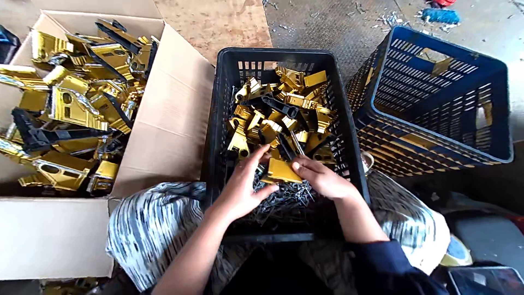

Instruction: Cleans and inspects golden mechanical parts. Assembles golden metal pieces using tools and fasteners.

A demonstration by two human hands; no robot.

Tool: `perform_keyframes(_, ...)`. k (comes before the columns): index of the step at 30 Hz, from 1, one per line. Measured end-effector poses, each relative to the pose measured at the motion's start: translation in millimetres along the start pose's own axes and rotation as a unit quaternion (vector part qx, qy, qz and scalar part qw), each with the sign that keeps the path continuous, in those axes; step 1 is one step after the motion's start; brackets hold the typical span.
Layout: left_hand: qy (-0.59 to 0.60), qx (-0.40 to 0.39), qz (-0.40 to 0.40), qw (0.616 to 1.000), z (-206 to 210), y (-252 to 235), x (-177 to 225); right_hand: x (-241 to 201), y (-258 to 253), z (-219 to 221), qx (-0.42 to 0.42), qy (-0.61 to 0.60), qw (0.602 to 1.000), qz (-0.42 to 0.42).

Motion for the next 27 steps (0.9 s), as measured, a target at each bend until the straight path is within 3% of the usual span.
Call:
perform_keyframes(2,0.094,0.06,0.005,0.994,-3,-3,-3,10,-9,8,-0.022,-0.151,0.988,0.022)
perform_keyframes(3,0.1,0.083,-0.007,0.992,-8,-4,-8,24,-18,10,-0.008,-0.125,0.991,0.052)
perform_keyframes(5,0.082,0.129,-0.054,0.987,-19,-5,-26,58,-35,16,-0.013,0.114,0.984,0.134)
perform_keyframes(7,0.103,0.181,-0.133,0.969,-27,-3,-48,88,-48,40,-0.058,0.285,0.927,0.236)
perform_keyframes(9,0.2,0.203,-0.209,0.935,-24,0,-66,99,-53,60,-0.064,0.355,0.886,0.29)
perform_keyframes(12,0.336,0.168,-0.26,0.889,-10,2,-73,94,-53,63,-0.083,0.37,0.882,0.28)
perform_keyframes(16,0.398,0.158,-0.274,0.861,-1,5,-76,58,-20,33,-0.081,0.293,0.933,0.195)
perform_keyframes(19,0.436,0.15,-0.314,0.83,11,5,-76,23,11,19,-0.039,0.03,0.998,0.05)
perform_keyframes(21,0.468,0.121,-0.322,0.814,22,2,-71,9,21,23,-0.055,-0.154,0.986,-0.006)
perform_keyframes(22,0.477,0.103,-0.323,0.811,27,1,-67,7,22,26,-0.061,-0.189,0.98,-0.012)
perform_keyframes(27,0.481,-0.018,-0.266,0.835,41,-2,-49,19,11,33,-0.002,-0.135,0.991,0.016)
Point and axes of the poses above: each hand's wrist, its own y-axis away from the middle knuckle, its own z-axis out of the palm, x = y × z, the point moved 9 cm from there along -y, towards the middle knuckle
